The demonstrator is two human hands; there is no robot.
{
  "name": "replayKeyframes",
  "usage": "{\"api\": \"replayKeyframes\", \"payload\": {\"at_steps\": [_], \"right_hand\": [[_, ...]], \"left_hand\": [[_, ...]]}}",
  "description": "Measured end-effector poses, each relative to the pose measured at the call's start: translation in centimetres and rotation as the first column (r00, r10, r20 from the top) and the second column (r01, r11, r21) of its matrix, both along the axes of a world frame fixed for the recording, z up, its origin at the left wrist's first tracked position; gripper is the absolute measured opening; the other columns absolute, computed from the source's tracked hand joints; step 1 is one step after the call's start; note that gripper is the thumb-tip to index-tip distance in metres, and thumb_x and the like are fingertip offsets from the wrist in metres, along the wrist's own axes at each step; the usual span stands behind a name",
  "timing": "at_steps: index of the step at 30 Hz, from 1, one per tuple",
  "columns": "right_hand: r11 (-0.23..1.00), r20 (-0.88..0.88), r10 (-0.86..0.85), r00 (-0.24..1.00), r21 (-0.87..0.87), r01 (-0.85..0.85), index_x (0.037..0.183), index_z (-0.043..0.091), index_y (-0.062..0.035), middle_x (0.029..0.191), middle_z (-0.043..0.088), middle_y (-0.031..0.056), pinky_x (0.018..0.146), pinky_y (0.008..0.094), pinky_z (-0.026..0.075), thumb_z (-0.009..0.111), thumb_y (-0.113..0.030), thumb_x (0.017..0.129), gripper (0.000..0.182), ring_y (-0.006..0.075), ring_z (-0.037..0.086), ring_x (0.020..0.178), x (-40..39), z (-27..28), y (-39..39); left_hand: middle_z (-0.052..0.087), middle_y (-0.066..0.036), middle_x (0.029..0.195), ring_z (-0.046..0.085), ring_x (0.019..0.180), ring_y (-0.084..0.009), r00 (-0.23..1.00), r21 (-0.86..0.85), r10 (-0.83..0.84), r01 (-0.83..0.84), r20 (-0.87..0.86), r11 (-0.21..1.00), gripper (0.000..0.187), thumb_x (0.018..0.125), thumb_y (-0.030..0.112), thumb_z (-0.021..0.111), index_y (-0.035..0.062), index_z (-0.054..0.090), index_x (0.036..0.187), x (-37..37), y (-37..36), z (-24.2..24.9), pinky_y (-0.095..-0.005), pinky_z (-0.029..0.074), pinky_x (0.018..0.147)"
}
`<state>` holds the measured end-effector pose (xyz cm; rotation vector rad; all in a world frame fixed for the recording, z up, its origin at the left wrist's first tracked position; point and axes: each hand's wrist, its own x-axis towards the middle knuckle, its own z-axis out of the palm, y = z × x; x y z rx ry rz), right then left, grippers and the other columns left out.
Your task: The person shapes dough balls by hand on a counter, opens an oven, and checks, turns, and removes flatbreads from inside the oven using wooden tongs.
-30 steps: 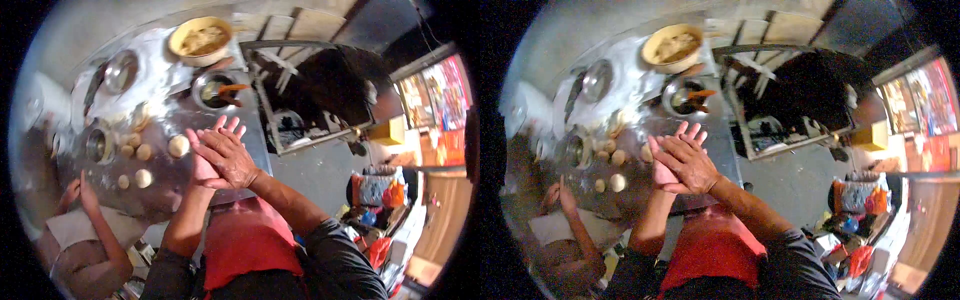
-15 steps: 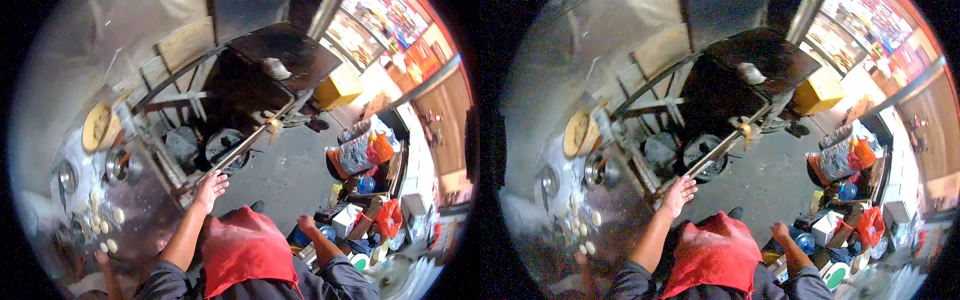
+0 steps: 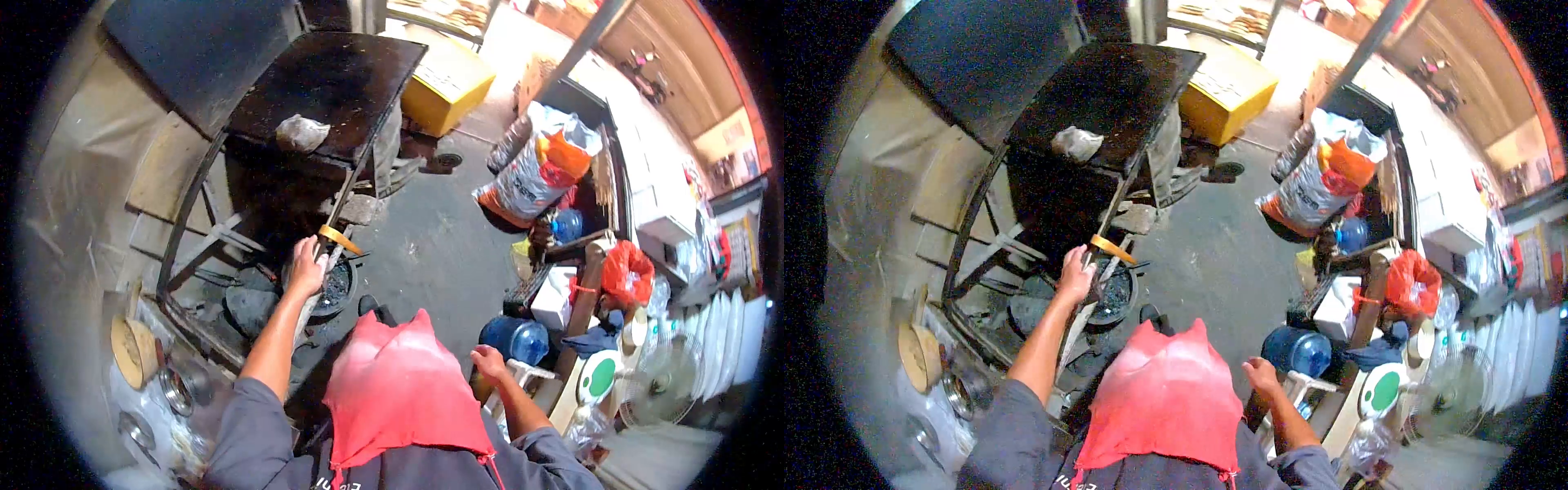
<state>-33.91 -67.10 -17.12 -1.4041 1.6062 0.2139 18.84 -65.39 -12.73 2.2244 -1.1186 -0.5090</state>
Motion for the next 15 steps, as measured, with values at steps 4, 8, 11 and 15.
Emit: {"api": "replayKeyframes", "payload": {"at_steps": [4, 8, 11, 15], "right_hand": [[1.000, -0.066, 0.020, 0.998, 0.002, -0.020, 0.122, 0.061, -0.0028, 0.120, 0.064, 0.0178, 0.097, 0.0370, 0.047, 0.063, -0.038, 0.085, 0.051, 0.0297, 0.061, 0.112, 1.3, -0.7, 1.7], [0.999, -0.152, 0.010, 0.988, 0.043, -0.003, 0.122, 0.061, -0.0019, 0.121, 0.062, 0.0201, 0.099, 0.0388, 0.045, 0.058, -0.039, 0.086, 0.052, 0.0340, 0.060, 0.113, 1.3, 0.0, 1.5], [1.000, -0.131, -0.024, 0.991, -0.013, 0.023, 0.122, 0.060, 0.0005, 0.125, 0.059, 0.0211, 0.101, 0.0398, 0.043, 0.057, -0.040, 0.086, 0.054, 0.0346, 0.056, 0.118, 1.4, 0.8, 0.6], [0.997, -0.116, -0.007, 0.993, -0.072, -0.001, 0.124, 0.058, 0.0006, 0.119, 0.063, 0.0217, 0.099, 0.0402, 0.045, 0.059, -0.039, 0.086, 0.055, 0.0334, 0.060, 0.113, 2.5, 1.5, -2.1]], "left_hand": [[0.039, -0.020, 0.142, 0.043, 0.128, -0.0356, 0.988, 0.089, -0.147, 0.143, 0.048, 0.986, 0.061, 0.083, 0.016, 0.068, 0.0025, 0.042, 0.137, 2.5, -2.4, -1.1, -0.0393, 0.034, 0.109], [0.044, -0.021, 0.138, 0.044, 0.127, -0.0373, 0.961, 0.215, -0.220, 0.254, -0.169, 0.943, 0.063, 0.080, 0.010, 0.071, 0.0037, 0.042, 0.136, 4.1, -2.6, -1.6, -0.0408, 0.038, 0.105], [0.045, -0.020, 0.135, 0.044, 0.125, -0.0378, 0.970, 0.121, -0.200, 0.217, -0.138, 0.969, 0.065, 0.079, 0.006, 0.072, 0.0046, 0.041, 0.136, 3.2, -3.5, 0.7, -0.0416, 0.039, 0.103], [0.053, -0.018, 0.122, 0.052, 0.114, -0.0373, 0.961, 0.208, -0.259, 0.274, -0.096, 0.939, 0.051, 0.079, 0.004, 0.070, 0.0047, 0.048, 0.125, 4.1, -5.1, -0.5, -0.0419, 0.043, 0.095]]}}
